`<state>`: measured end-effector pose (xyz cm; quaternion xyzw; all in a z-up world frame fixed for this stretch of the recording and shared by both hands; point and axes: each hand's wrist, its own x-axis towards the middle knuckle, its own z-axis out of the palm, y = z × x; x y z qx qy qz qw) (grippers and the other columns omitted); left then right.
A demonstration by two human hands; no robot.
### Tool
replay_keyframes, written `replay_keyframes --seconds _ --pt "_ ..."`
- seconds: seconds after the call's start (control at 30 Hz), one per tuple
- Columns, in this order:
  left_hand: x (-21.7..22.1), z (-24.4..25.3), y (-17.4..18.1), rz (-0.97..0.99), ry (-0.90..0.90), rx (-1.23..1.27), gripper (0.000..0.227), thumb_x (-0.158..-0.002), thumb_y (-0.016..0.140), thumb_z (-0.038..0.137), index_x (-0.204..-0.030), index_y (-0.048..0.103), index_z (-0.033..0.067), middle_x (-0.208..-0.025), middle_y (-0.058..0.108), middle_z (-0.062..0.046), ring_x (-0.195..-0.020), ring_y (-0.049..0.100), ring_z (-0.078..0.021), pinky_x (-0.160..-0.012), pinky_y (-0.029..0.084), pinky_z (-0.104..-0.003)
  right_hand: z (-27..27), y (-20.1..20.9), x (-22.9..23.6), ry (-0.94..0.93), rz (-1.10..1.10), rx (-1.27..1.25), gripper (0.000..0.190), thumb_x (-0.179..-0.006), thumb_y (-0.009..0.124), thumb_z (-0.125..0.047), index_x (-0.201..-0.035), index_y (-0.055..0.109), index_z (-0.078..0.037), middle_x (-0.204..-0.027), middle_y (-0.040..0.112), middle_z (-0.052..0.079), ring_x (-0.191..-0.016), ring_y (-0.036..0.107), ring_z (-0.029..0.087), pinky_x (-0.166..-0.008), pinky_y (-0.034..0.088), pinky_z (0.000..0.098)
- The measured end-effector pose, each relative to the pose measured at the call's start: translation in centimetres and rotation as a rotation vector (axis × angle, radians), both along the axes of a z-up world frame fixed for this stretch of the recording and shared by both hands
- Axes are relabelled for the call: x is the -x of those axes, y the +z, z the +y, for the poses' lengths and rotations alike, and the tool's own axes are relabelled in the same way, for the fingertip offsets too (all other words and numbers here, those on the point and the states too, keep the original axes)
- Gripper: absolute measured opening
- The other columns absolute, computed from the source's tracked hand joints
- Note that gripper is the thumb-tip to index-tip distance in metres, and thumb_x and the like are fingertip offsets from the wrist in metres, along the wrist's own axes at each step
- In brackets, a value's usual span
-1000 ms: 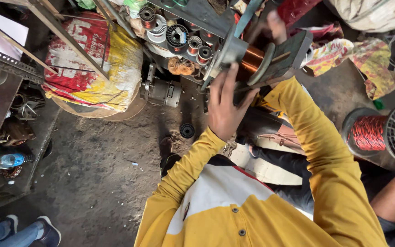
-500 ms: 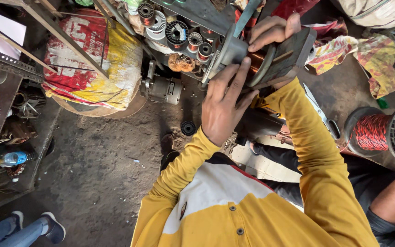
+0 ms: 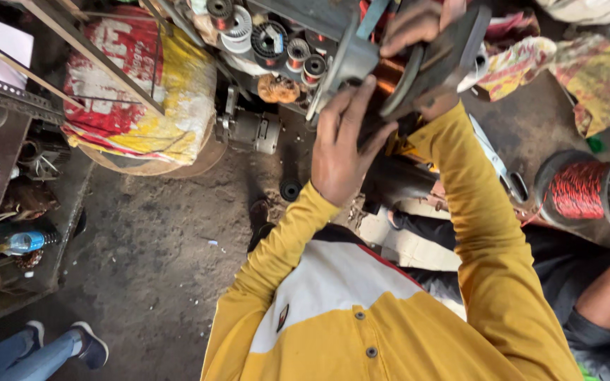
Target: The person operates a manual winding machine to wrap copper wire around a motor stator. They repeatedly crank a handle to rotate the stator and use their hands to guide the wire into the slots. The person also uses a metal tie to secure the wire and a tool to adjust the winding mechanism.
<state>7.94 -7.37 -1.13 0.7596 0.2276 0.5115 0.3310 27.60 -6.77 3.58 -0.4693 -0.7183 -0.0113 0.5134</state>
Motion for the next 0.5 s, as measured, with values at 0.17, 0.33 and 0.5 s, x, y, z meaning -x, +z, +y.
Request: replay_keyframes --seconds 0.17,0.33,0.5 --pt "2.2 0.2 -2.9 -0.004 -0.07 0.174 0.087 -0.085 0.091 0.02 -0.153 0.039 0.0049 -0.143 0.049 -0.019 -0.134 0.054 -0.035 -0.115 0.048 -0.039 -0.4 0.7 1.3 0.155 0.147 0.125 0.046 -0.114 0.043 -0.039 -0.097 0.071 -0.006 -0.101 0.068 0.01 -0.093 0.064 0.025 -0.087 0.052 0.0354" --pt "7.7 -1.7 -6.3 -0.399 -0.55 0.616 0.062 -0.111 0.059 0.031 -0.16 0.032 0.0037 -0.164 0.041 -0.018 -0.155 0.043 -0.0291 -0.132 0.036 -0.039 -4.1 -0.2 4.2 0.22 0.045 0.159 0.067 -0.114 0.025 -0.044 -0.094 0.078 -0.009 -0.103 0.07 0.005 -0.096 0.066 0.024 -0.09 0.055 0.0388" --pt "11.8 -1.7 -5.7 0.325 -0.013 0.596 0.031 -0.106 0.059 0.028 -0.127 0.074 0.0103 -0.112 0.078 -0.013 -0.099 0.076 -0.0215 -0.089 0.06 -0.032 -6.2 -1.7 7.0 0.272 -0.394 0.157 0.036 -0.108 0.055 -0.033 -0.102 0.075 -0.004 -0.108 0.073 0.01 -0.098 0.072 0.033 -0.084 0.06 0.0426"
